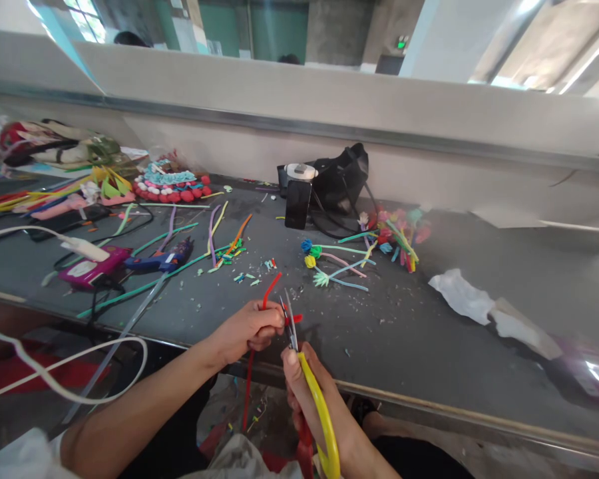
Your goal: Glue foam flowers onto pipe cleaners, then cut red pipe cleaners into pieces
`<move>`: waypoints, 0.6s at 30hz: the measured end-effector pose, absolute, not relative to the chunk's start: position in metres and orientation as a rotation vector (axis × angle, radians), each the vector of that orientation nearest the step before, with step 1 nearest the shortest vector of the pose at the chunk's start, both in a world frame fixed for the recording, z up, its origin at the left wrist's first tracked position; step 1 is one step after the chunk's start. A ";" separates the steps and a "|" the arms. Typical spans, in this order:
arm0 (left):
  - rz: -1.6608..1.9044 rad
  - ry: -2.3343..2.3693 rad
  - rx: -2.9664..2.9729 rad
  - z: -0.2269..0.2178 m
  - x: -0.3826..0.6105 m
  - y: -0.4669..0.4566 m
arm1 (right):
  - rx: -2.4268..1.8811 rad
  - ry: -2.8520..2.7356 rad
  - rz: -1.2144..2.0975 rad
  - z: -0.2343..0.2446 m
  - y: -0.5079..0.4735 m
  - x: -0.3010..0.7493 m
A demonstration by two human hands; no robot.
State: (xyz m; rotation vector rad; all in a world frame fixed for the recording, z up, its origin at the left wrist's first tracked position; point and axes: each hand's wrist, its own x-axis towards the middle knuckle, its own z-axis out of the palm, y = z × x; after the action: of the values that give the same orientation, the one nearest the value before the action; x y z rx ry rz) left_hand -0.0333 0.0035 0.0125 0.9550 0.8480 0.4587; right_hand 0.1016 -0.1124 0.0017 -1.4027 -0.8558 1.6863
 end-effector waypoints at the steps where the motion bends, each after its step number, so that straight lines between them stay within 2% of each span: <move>1: 0.461 0.845 0.955 0.012 -0.033 0.003 | -1.401 -0.849 1.691 0.003 -0.112 0.101; 7: 0.497 0.869 0.963 0.013 -0.032 0.003 | -1.350 -0.658 1.722 0.010 -0.115 0.098; 18: 0.485 0.846 1.003 0.014 -0.035 0.003 | -1.363 -0.651 1.717 0.005 -0.115 0.097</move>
State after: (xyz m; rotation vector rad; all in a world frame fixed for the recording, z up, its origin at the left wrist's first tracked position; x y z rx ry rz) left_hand -0.0351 0.0032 0.0136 1.0029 0.8463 0.4853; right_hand 0.0973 -0.1149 0.0053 -1.3630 -0.6512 1.7173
